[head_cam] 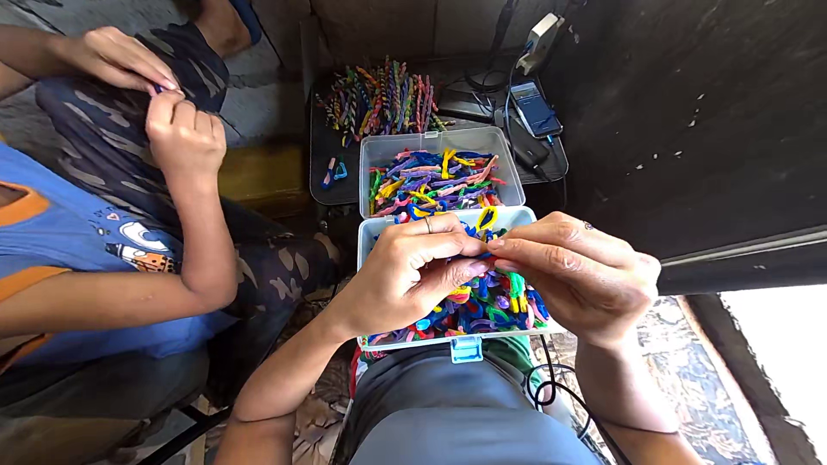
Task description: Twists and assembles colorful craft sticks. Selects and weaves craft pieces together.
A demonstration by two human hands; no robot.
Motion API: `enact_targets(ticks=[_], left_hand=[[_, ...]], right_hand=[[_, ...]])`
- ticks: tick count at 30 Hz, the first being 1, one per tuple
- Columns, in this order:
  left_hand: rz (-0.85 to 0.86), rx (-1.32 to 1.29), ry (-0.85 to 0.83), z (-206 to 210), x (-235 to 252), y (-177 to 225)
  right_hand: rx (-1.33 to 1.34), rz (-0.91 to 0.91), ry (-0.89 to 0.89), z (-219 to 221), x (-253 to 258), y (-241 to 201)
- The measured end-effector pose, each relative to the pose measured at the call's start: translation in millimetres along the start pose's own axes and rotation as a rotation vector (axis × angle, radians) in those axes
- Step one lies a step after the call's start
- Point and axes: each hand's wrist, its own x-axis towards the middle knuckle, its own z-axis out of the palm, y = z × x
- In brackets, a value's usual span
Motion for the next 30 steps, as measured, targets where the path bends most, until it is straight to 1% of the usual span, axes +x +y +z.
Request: enact_targets(ticks=[6,12,19,23,25,27,29,30], left_hand=[[0.005,-0.016,-0.030,1.4,-0.4,1.7],[-0.006,-0.065,-0.060,-0.1,-0.3,3.2],[0.021,0.016,-0.151,-8.1,1.3,5.2],[0.038,0.072,-0.181,-10.6,3.1,7.7],[0.060,0.130,-0.187,-11.6,3.0,9.9],[0.088,0.263,-0.170,-9.7,1.0,12.3],[0.148,0.497,-0.117,-4.0,-2.0,15.0],[0.193,0.641,-0.080,-0.8,-3.3,16.0]], right_hand=[[0.023,-0.007,-0.009,-1.4,-0.2,-1.7],[-0.074,-0.061,-0.023,-2.2,-2.5,-7.5],[-0.122,-0.147,-0.043,-1.5,-5.2,-3.5],[-0.259,-0.239,-0.054,0.5,-2.9,-2.7],[-0.336,-0.276,-0.062,3.3,-3.2,-1.7],[-0.422,-0.309,-0.073,5.4,-4.4,0.6],[-0.494,-0.300,-0.097,7.9,-6.6,2.1],[-0.503,-0.258,-0.113,10.5,-7.9,2.1]])
